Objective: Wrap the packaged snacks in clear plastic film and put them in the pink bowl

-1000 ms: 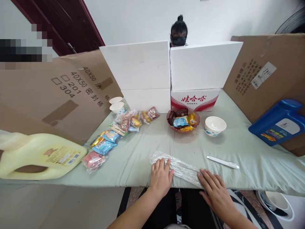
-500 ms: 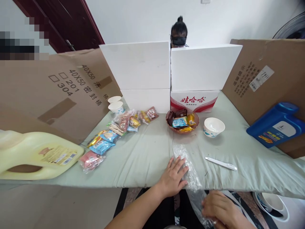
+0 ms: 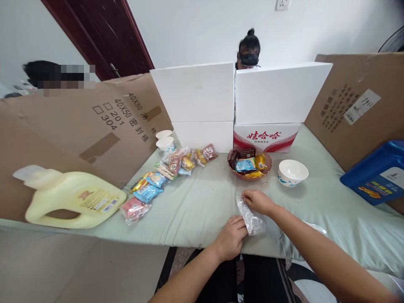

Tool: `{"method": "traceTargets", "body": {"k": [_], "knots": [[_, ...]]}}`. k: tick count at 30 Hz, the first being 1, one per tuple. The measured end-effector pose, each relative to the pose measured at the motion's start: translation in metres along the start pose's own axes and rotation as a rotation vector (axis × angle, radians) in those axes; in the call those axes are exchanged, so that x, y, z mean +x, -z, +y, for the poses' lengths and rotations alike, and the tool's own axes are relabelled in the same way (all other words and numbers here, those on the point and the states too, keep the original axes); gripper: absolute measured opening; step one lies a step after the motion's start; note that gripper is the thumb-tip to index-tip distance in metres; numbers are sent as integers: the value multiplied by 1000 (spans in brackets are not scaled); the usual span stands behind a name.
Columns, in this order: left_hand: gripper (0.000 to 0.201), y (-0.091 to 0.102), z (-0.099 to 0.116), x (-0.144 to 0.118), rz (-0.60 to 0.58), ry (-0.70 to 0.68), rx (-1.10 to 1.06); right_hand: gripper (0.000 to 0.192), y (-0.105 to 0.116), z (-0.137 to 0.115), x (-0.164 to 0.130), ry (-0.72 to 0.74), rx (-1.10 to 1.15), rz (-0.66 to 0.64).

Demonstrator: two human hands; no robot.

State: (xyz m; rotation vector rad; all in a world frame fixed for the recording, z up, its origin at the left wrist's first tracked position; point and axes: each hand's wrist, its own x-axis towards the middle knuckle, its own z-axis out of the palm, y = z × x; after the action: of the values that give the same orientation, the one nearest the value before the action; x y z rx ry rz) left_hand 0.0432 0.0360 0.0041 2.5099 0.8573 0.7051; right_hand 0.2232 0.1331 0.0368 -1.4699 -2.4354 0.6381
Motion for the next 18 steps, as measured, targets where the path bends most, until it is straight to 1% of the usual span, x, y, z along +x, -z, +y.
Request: {"method": "traceTargets", "body": {"k": [4, 6, 7, 8, 10, 11, 12, 13, 14, 16, 18], "knots": [[32, -4, -1, -3, 15, -12, 30, 24, -17, -2, -6, -25, -141, 85], [33, -4, 0, -6, 60, -26, -13, 25, -23, -3, -11, -22, -198, 109], [33, -2, 1, -7, 124, -13, -48, 26, -25, -4, -13, -17, -223, 117], [32, 0, 1, -8, 214, 20, -80, 26, -27, -4, -14, -11, -244, 122], [31, 8, 2, -5, 407, 123, -112, 26, -30, -4, -16, 4, -276, 132], [29, 13, 1, -1, 464, 165, -110, 26, -31, -4, -16, 11, -288, 137], [27, 17, 0, 5, 473, 180, -98, 26, -32, -3, -16, 18, -298, 142], [25, 20, -3, 11, 433, 166, -84, 26, -32, -3, -17, 26, -306, 147], [22, 22, -6, 18, 365, 138, -67, 25, -33, -2, -16, 34, -313, 150], [16, 21, -15, 32, 228, 99, -12, 23, -33, -1, -16, 51, -326, 154], [16, 14, -25, 42, 170, 108, 51, 24, -34, -1, -16, 59, -339, 165]]}}
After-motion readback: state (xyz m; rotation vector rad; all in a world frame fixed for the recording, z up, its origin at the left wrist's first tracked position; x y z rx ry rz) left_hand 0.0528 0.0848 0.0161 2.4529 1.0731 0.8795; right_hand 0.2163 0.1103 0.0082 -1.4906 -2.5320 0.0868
